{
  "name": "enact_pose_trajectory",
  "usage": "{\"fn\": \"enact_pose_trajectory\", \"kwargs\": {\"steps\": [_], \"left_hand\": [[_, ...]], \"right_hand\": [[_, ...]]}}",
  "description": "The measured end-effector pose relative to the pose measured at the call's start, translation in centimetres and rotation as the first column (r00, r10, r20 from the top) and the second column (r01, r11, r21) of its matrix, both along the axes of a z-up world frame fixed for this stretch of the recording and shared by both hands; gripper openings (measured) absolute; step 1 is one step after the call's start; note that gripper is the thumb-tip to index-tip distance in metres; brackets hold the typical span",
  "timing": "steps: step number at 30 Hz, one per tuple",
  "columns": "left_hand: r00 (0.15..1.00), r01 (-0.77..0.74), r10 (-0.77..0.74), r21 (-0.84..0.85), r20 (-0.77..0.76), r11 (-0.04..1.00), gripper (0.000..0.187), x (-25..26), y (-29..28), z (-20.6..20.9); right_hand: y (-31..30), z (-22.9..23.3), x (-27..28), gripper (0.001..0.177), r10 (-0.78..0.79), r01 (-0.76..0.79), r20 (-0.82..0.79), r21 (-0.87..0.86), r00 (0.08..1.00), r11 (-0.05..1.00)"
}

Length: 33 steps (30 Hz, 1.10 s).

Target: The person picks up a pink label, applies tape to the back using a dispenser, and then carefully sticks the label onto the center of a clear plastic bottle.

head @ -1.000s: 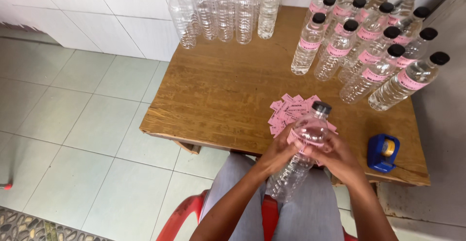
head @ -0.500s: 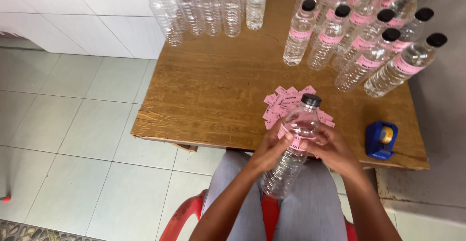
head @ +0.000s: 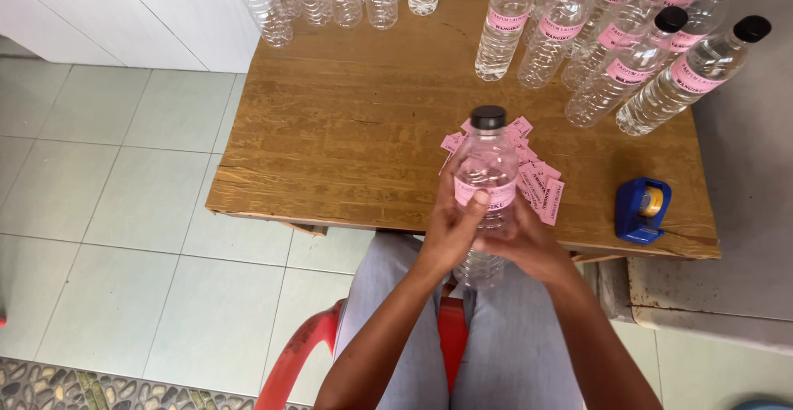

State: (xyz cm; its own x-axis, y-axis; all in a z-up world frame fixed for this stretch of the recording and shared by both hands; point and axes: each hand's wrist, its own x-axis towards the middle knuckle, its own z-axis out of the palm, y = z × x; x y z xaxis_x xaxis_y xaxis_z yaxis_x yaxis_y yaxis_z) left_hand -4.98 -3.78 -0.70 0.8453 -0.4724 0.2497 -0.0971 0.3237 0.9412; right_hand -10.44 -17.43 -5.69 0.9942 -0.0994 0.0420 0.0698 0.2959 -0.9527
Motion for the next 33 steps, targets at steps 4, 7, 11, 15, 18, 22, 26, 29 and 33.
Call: {"fn": "enact_pose_trajectory", "kwargs": {"steps": [4,7,11,15,18,22,26,29,33], "left_hand": [[1.000,-0.002,0.006,0.155,-0.027,0.988,0.076,0.8,0.3,0.4],[0.986,0.010,-0.017,-0.046,-0.164,0.999,0.092,2.1,0.2,-1.6],[0.954,0.168,-0.227,-0.275,-0.197,0.947,0.081,2.8,-0.3,-1.4],[0.920,0.245,-0.331,-0.346,-0.212,0.905,0.065,3.1,-0.4,-3.5],[0.847,0.357,-0.463,-0.368,-0.260,0.859,0.063,3.3,2.1,-1.7],[0.849,0.379,-0.471,-0.344,-0.240,0.859,0.064,2.5,3.0,-0.8],[0.966,0.188,-0.210,-0.149,-0.148,0.971,0.080,0.4,1.9,0.5],[0.999,-0.020,0.018,-0.056,-0.036,0.998,0.069,-0.9,0.6,-0.1],[0.996,-0.072,0.065,-0.113,-0.066,0.991,0.061,-0.7,0.3,-0.7]], "right_hand": [[-1.4,-4.7,-0.2,0.106,-0.058,0.057,-0.043,-0.024,0.997,0.998],[-1.6,-3.6,-0.8,0.082,0.018,-0.018,0.000,-0.007,1.000,1.000],[-1.3,-0.7,-0.5,0.069,0.092,-0.091,0.095,-0.015,0.991,0.996],[-1.0,-0.4,-1.2,0.065,0.160,-0.158,0.112,-0.020,0.981,0.987],[-1.9,-3.2,-3.1,0.086,0.264,-0.273,0.123,0.066,0.957,0.960],[-0.4,-2.6,-2.7,0.089,0.228,-0.229,0.101,-0.004,0.968,0.973],[1.2,-1.7,-1.8,0.096,0.123,-0.109,0.074,-0.171,0.990,0.979],[1.1,-2.0,-2.2,0.093,0.059,-0.046,0.048,-0.225,0.997,0.973],[0.5,-2.0,-2.2,0.076,-0.060,0.067,0.050,-0.143,0.997,0.987]]}}
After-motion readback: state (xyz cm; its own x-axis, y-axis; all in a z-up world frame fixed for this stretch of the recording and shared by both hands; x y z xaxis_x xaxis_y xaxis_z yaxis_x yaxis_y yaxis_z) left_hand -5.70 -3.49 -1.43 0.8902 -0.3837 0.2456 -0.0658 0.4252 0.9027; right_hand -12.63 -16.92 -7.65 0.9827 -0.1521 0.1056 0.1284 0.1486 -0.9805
